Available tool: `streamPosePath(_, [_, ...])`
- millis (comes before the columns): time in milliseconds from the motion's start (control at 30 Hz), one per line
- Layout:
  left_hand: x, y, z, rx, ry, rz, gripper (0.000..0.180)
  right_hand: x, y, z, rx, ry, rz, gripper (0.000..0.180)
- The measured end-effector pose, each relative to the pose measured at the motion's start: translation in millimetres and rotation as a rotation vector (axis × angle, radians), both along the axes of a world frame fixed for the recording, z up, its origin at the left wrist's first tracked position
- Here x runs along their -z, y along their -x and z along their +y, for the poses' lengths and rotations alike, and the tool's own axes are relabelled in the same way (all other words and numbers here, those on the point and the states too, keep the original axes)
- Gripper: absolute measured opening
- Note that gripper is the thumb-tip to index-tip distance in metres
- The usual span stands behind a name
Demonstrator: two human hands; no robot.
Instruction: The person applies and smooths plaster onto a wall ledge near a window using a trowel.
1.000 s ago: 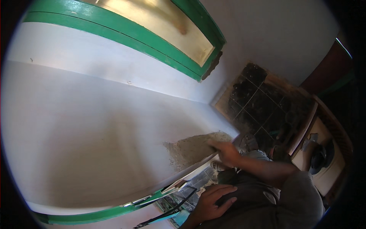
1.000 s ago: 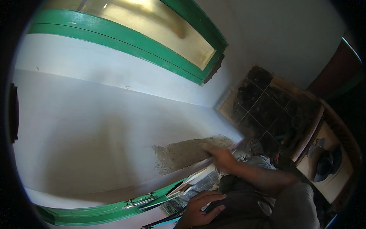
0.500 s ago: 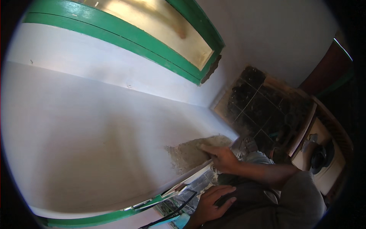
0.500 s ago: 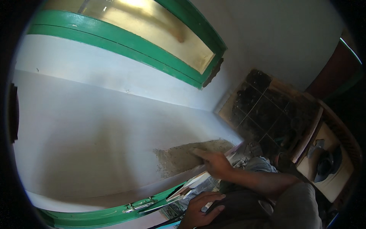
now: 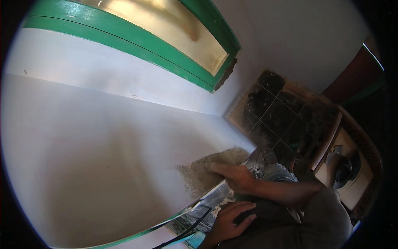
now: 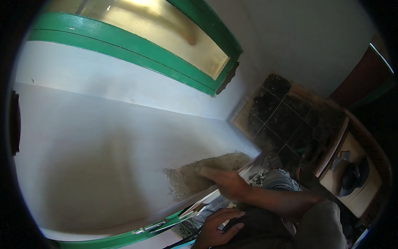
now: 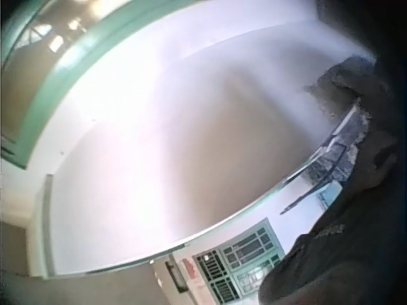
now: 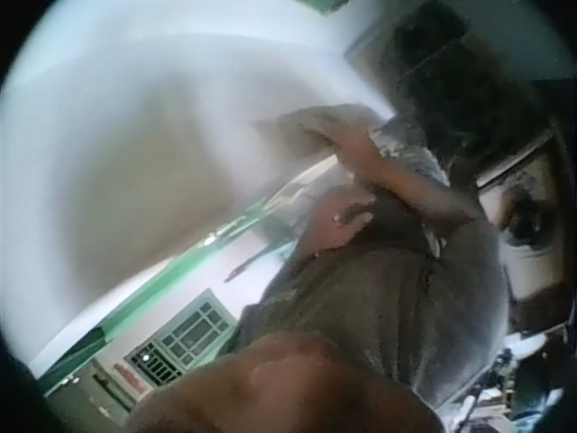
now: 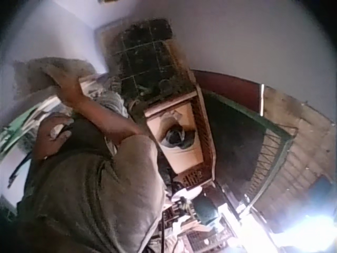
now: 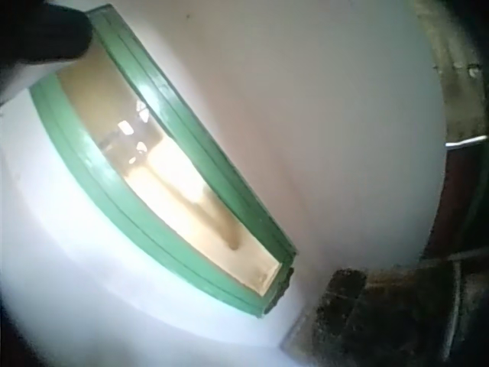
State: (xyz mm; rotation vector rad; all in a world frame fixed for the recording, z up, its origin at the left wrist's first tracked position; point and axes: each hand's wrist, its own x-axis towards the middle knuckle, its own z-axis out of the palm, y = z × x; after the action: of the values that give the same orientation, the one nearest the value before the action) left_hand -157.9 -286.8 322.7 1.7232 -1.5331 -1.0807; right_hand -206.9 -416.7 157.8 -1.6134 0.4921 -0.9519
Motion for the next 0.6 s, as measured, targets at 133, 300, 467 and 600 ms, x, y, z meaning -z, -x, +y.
streamPosePath(133, [2,-3,-4,0.019,0.003,-0.005,0.036,8,-2,-7,-0.076,-0.139,0.386,0.053])
streamPosePath(300, [3,-10,-9,-0.012,-0.02,-0.012,0.037,8,-2,-11,-0.129,0.095,-0.066,0.051])
streamPosePath(467, [1,-13,-16,0.006,-0.021,-0.021,0.037,11,-3,-21,-0.085,-0.159,0.442,0.054])
streamPosePath(600, [2,-15,-26,0.0,-0.043,0.012,0.037,10,-6,-19,-0.063,-0.055,0.263,0.053])
